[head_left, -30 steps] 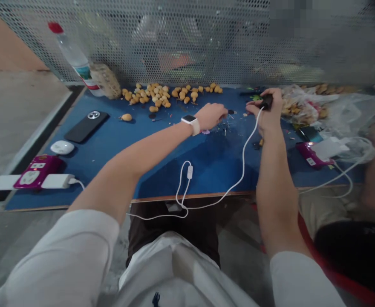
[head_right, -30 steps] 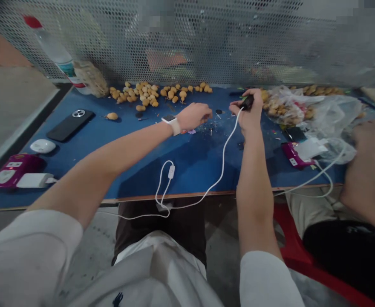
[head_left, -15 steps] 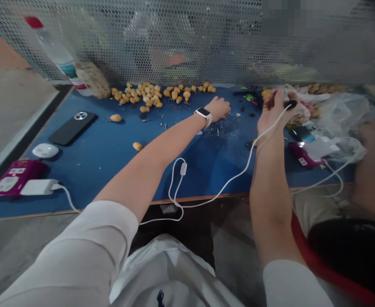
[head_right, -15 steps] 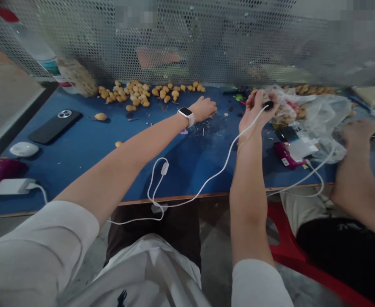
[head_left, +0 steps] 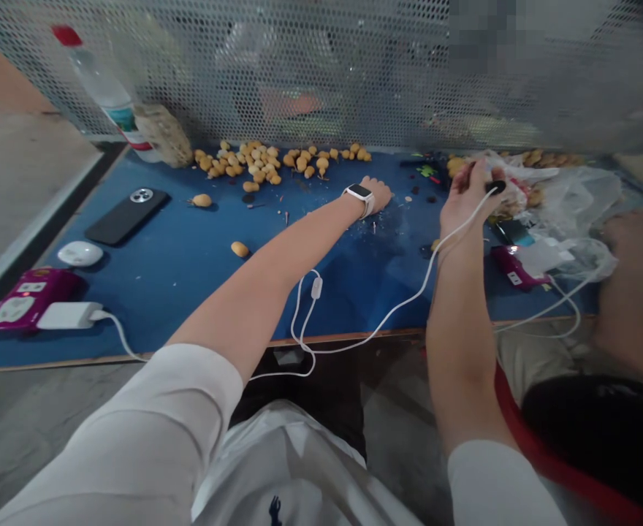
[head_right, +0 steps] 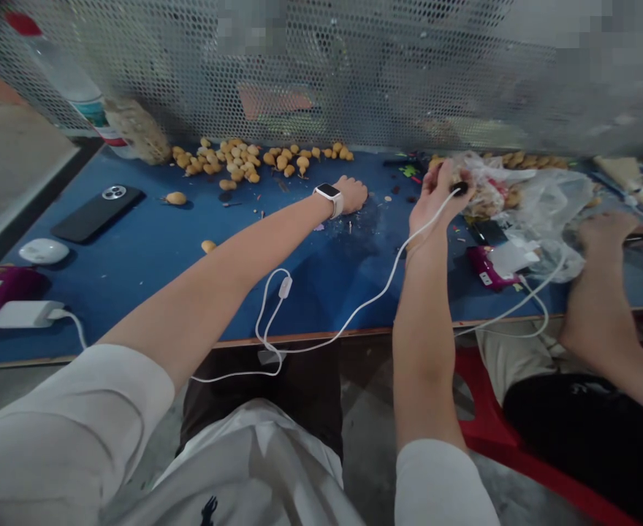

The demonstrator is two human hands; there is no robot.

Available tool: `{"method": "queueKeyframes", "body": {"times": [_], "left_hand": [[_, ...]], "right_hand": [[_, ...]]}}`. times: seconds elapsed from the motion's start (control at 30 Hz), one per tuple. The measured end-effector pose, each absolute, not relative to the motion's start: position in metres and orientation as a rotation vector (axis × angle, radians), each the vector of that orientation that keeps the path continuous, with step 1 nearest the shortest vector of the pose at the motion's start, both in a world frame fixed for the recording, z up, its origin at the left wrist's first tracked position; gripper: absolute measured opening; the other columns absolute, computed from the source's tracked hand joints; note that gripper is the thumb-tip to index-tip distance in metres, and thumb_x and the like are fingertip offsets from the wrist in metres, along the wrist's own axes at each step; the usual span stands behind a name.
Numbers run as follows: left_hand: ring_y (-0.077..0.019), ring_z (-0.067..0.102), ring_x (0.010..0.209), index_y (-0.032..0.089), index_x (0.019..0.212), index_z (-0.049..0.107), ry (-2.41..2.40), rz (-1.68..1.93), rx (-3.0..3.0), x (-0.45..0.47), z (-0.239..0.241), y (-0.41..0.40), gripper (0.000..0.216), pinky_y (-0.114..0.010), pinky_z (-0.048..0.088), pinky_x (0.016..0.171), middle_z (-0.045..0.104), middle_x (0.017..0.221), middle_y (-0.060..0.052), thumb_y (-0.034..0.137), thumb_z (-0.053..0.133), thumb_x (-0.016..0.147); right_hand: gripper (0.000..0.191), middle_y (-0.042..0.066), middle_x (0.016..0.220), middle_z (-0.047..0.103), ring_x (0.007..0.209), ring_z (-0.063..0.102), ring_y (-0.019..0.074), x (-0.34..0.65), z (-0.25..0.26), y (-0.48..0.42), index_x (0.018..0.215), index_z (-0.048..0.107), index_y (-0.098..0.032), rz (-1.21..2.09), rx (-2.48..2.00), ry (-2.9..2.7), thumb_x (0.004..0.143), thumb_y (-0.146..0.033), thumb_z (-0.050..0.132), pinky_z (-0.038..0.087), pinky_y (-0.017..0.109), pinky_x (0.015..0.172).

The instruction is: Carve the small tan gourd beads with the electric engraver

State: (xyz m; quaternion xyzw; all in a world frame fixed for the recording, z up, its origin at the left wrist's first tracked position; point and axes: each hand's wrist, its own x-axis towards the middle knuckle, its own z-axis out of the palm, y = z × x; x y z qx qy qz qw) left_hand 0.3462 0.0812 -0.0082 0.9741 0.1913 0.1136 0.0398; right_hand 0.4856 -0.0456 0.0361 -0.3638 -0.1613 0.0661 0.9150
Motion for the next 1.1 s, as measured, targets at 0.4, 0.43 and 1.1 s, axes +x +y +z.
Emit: {"method": "queueKeyframes", "body": {"times": [0.4, 0.43, 1.1], "left_hand": [[-0.0254, 0.091, 0.094, 0.018, 0.132, 0.092, 0.461, 0.832, 2.259, 0.19, 0.053, 0.027, 0.017, -0.045, 0.075, 0.101, 0.093, 0.098, -0.008, 0.026, 0.087, 0.118], [-0.0255, 0.091, 0.092, 0.018, 0.127, 0.092, 0.479, 0.925, 2.137, 0.162, 0.051, 0.02, 0.017, -0.045, 0.076, 0.1, 0.091, 0.095, -0.006, 0.029, 0.094, 0.114], [-0.0227, 0.088, 0.093, 0.024, 0.104, 0.091, 0.773, 1.366, 1.951, 0.015, 0.02, -0.072, 0.018, -0.039, 0.07, 0.084, 0.096, 0.102, -0.006, 0.036, 0.104, 0.104]], "right_hand": [[0.068, -0.005, 0.12, 0.089, 0.124, 0.085, 0.0273, 0.418, 0.003, -0.044, 0.12, 0.06, -0.043, 0.603, -0.884, -0.834, 0.089, -0.083, 0.105, 0.074, 0.047, 0.1], [0.071, -0.006, 0.116, 0.088, 0.119, 0.086, 0.0253, 0.398, 0.0, -0.047, 0.122, 0.061, -0.043, 0.681, -0.844, -0.858, 0.086, -0.082, 0.109, 0.075, 0.044, 0.096], [0.076, -0.005, 0.117, 0.093, 0.117, 0.098, 0.0291, 0.29, -0.028, -0.103, 0.14, 0.068, -0.045, 1.061, -0.766, -1.27, 0.088, -0.061, 0.122, 0.084, 0.056, 0.117]]}}
